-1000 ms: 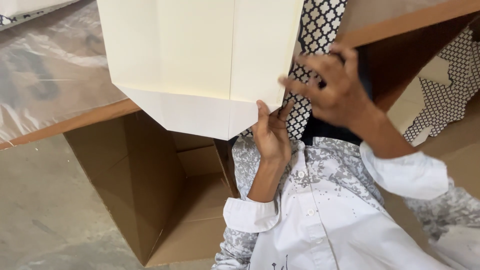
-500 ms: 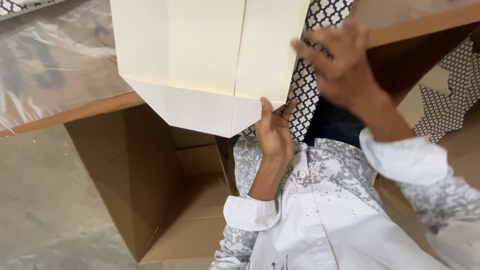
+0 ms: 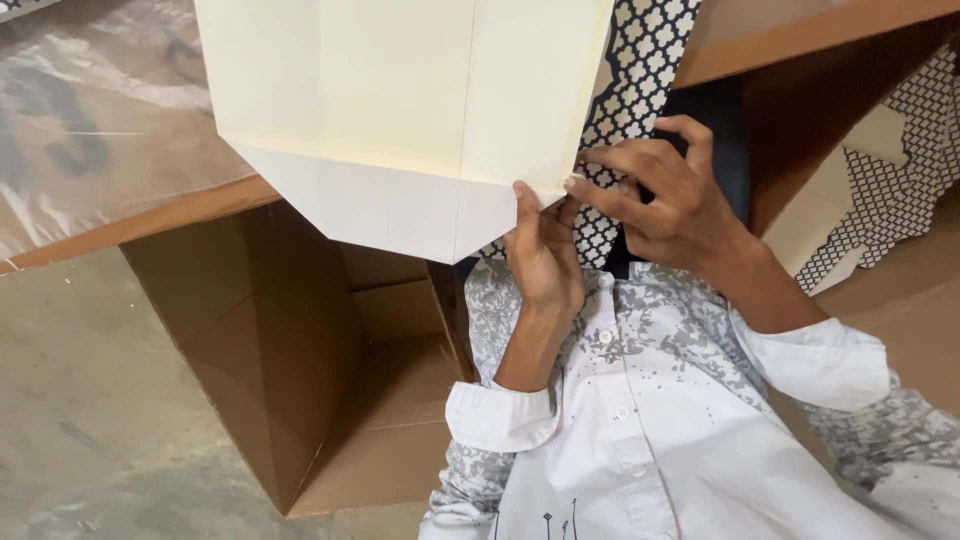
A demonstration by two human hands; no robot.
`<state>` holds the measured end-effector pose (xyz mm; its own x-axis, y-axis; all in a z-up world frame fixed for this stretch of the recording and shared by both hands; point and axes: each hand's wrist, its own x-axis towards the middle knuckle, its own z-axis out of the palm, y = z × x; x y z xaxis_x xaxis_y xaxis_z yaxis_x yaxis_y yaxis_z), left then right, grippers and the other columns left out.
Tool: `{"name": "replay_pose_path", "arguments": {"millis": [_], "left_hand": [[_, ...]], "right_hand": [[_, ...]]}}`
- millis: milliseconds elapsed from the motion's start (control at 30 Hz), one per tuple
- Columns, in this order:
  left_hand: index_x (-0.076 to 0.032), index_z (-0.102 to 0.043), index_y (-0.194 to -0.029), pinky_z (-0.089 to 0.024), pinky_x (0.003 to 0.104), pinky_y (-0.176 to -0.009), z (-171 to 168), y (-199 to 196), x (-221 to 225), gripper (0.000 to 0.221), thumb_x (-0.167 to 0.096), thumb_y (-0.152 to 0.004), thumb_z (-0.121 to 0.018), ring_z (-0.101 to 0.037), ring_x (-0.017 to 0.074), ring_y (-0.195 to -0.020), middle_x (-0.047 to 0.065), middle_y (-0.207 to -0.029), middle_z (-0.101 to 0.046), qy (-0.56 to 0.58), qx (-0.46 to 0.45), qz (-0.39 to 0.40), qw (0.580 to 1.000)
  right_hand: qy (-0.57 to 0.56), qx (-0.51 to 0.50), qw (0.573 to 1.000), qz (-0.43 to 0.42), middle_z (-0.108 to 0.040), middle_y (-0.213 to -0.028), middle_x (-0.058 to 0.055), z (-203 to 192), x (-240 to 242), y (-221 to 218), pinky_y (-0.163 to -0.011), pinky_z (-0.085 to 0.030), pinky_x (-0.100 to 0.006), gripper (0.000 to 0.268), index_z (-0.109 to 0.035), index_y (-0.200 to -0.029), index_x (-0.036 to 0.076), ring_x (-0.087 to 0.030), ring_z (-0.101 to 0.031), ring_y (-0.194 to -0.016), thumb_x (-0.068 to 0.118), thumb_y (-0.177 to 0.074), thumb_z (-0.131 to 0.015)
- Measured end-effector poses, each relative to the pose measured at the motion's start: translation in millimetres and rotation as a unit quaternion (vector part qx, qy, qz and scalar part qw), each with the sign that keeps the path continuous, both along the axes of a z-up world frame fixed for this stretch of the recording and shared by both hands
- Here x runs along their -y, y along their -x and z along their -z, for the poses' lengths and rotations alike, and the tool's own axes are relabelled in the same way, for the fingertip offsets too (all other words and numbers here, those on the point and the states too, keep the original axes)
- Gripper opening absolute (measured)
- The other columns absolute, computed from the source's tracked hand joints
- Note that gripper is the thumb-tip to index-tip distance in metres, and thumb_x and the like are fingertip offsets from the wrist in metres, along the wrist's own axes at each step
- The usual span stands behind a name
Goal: Manually folding and gluing decorative paper boxes at a workstation.
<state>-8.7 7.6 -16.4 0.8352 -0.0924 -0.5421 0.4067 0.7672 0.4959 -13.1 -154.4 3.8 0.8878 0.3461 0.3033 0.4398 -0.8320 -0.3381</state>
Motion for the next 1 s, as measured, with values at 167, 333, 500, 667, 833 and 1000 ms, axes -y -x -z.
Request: {"name": "replay_pose_path", "arguments": {"millis": [167,333,500,667,833,1000], "left_hand": [[-0.001,-0.042,-0.148,-0.053,0.040,-0.105,2.4,0.5,0.5,0.047,-0.031,-0.113,-0.049,-0.061,0.0213,-0.121,0.013,-0.135,-0.059,-0.002,0.010,-0.003,1.000],[-0.003,-0.042,-0.147,-0.054,0.043,-0.104,-5.0,-3.5,-0.1,0.047,-0.032,-0.111,-0.049,-0.061,0.0217,-0.121,0.012,-0.135,-0.060,-0.002,0.018,-0.001,1.000],[-0.001,-0.043,-0.147,-0.054,0.046,-0.106,-3.4,-4.1,-0.2,0.047,-0.032,-0.112,-0.050,-0.061,0.0231,-0.121,0.014,-0.135,-0.059,0.008,0.024,0.003,1.000],[-0.001,-0.044,-0.148,-0.053,0.044,-0.106,10.9,3.4,0.0,0.046,-0.031,-0.114,-0.050,-0.061,0.0229,-0.121,0.014,-0.136,-0.060,0.010,0.025,-0.004,1.000],[0.000,-0.045,-0.147,-0.054,0.044,-0.106,7.0,0.2,-1.3,0.046,-0.032,-0.114,-0.049,-0.062,0.0227,-0.122,0.014,-0.136,-0.061,0.013,0.024,0.002,1.000],[-0.004,-0.042,-0.147,-0.056,0.046,-0.103,-2.9,-6.8,0.6,0.047,-0.032,-0.110,-0.049,-0.062,0.0216,-0.119,0.012,-0.133,-0.060,-0.004,0.027,0.002,1.000]], "right_hand": [[0.000,0.013,0.999,-0.045,-0.067,-0.127,-0.004,2.9,3.0,-5.1,-0.113,-0.031,-0.050,0.049,-0.066,-0.142,0.026,-0.020,-0.063,-0.111,0.006,-0.098,-0.071],[0.048,0.052,0.997,-0.036,-0.067,-0.126,-0.003,4.7,8.3,-16.9,-0.108,-0.031,-0.049,0.052,-0.066,-0.145,0.028,-0.019,-0.061,-0.108,0.004,-0.099,-0.070],[0.087,0.036,0.995,0.033,-0.065,-0.133,-0.003,-2.6,10.2,-23.9,-0.113,-0.031,-0.049,0.058,-0.066,-0.152,0.025,-0.020,-0.062,-0.122,-0.003,-0.100,-0.063],[0.029,0.028,0.998,-0.049,-0.064,-0.119,-0.001,8.3,5.7,-8.4,-0.109,-0.032,-0.050,0.052,-0.067,-0.143,0.026,-0.017,-0.060,-0.112,0.002,-0.097,-0.068],[0.038,0.061,0.995,-0.065,-0.064,-0.121,-0.004,19.5,28.3,-28.5,-0.107,-0.032,-0.050,0.056,-0.066,-0.146,0.031,-0.019,-0.056,-0.110,0.004,-0.097,-0.071],[0.136,0.059,0.988,0.047,-0.054,-0.140,-0.011,22.3,54.6,-66.9,-0.111,-0.028,-0.052,0.065,-0.055,-0.153,0.028,-0.027,-0.051,-0.129,-0.005,-0.097,-0.061]]}}
